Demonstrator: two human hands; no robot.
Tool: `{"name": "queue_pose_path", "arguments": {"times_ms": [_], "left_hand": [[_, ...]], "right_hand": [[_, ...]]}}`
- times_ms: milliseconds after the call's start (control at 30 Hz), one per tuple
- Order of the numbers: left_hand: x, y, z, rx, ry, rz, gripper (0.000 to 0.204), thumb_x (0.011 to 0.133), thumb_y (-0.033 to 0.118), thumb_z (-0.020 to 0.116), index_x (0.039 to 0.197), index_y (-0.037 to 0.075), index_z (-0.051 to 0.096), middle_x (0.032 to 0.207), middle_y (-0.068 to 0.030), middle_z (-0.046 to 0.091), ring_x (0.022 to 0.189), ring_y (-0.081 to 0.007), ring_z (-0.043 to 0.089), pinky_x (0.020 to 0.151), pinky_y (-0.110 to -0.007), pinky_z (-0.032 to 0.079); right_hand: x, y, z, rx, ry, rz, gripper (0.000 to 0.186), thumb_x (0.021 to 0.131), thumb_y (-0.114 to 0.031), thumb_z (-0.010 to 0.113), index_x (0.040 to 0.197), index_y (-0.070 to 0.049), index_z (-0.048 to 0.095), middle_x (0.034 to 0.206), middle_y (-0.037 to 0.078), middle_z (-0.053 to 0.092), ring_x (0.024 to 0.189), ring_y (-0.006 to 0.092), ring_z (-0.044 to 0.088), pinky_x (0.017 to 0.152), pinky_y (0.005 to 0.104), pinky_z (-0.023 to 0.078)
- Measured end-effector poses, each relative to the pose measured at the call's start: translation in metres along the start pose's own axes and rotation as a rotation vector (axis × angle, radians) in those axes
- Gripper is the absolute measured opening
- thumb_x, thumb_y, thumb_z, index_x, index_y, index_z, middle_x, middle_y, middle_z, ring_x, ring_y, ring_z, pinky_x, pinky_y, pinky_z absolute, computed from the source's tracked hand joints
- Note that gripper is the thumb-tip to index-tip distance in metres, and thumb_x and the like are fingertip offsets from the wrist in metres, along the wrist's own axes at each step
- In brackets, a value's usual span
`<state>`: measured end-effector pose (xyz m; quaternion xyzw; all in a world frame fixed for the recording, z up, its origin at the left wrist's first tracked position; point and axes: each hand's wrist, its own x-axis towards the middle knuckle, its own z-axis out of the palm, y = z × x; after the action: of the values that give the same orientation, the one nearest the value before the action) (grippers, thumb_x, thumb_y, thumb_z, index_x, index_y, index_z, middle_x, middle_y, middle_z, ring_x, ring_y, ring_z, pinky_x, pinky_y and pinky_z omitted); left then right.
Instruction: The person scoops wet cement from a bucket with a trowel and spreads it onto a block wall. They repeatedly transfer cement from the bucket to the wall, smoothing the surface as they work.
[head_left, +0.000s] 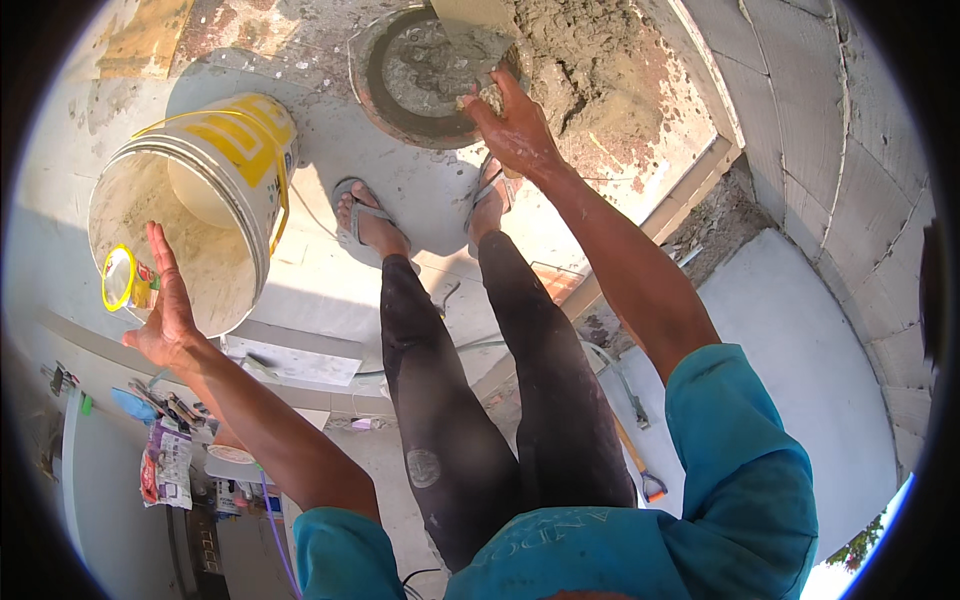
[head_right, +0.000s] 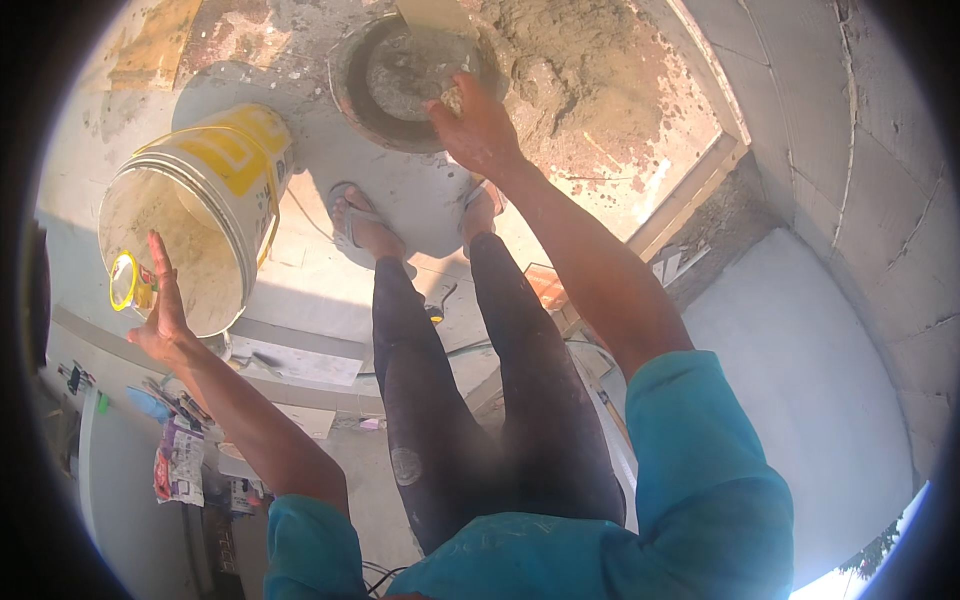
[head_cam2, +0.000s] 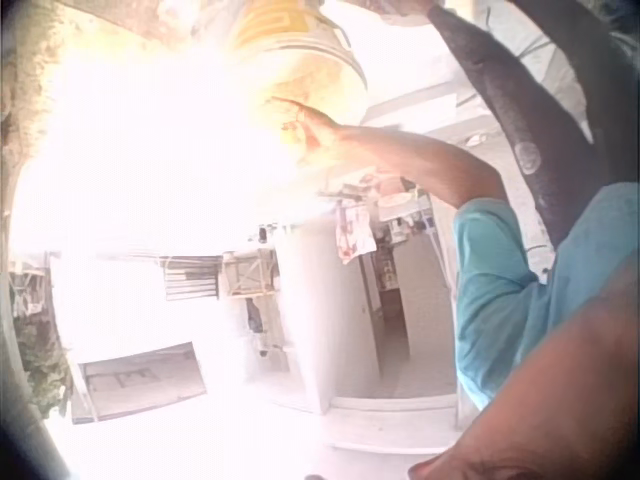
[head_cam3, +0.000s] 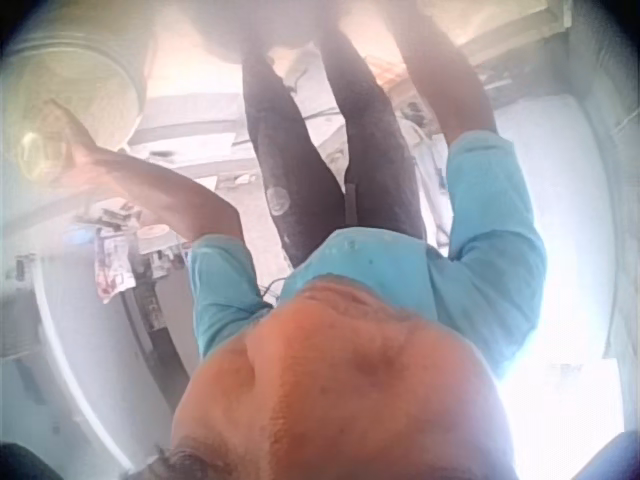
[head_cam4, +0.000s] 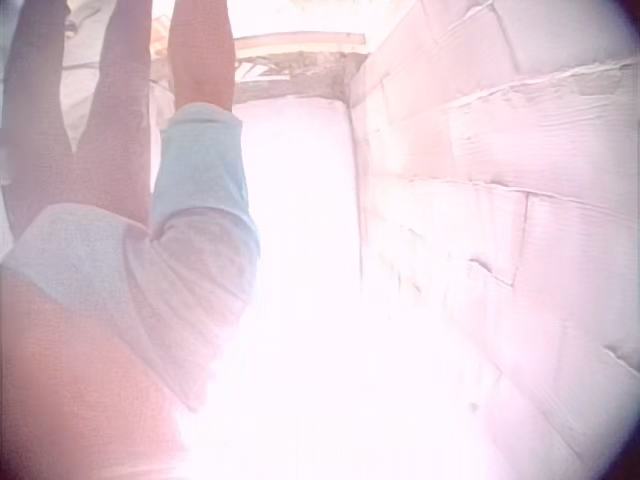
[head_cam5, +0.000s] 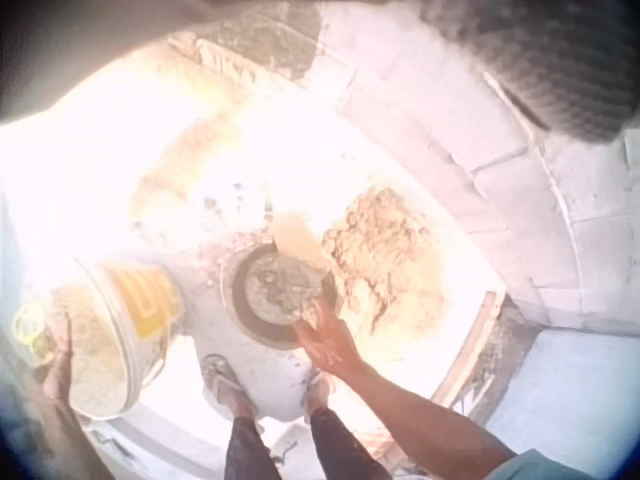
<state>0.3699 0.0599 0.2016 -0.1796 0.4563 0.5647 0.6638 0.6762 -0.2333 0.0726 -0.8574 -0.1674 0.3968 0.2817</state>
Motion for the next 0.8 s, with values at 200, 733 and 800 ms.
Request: {"name": "queue_pose_path", "arguments": {"times_ms": [200,733,800], "left_hand": [[-0.018,-0.016,-0.057,0.239,-0.642,-0.41,0.059,0.108,0.043,0.044,0.146,-0.002,0.043,0.148,-0.0246,0.05,0.138,-0.0381,0.049,0.117,-0.053,0.039],[0.092,-0.249,-0.226,1.639,-0.284,-0.2,0.066,0.09,0.036,0.075,0.143,0.008,0.049,0.106,-0.0097,0.068,0.098,-0.0177,0.066,0.085,-0.035,0.054],[0.099,-0.247,-0.215,1.594,-0.344,-0.221,0.059,0.092,0.034,0.074,0.142,0.013,0.053,0.103,-0.0054,0.067,0.094,-0.0156,0.068,0.072,-0.032,0.059]], "right_hand": [[-0.074,0.047,0.009,0.806,0.322,0.587,0.031,0.097,-0.04,0.064,0.11,-0.015,0.049,0.066,0.001,0.05,0.044,0.014,0.051,0.037,0.0319,0.043],[0.016,-0.029,-0.112,-0.595,-0.447,0.542,0.038,0.095,-0.039,0.066,0.105,-0.003,0.06,0.073,0.002,0.055,0.046,0.0107,0.052,0.041,0.029,0.045],[0.066,-0.048,-0.104,-1.035,-0.551,0.231,0.047,0.101,-0.038,0.06,0.121,0.005,0.059,0.069,0.009,0.056,0.046,0.0175,0.059,0.042,0.0351,0.05]]}}
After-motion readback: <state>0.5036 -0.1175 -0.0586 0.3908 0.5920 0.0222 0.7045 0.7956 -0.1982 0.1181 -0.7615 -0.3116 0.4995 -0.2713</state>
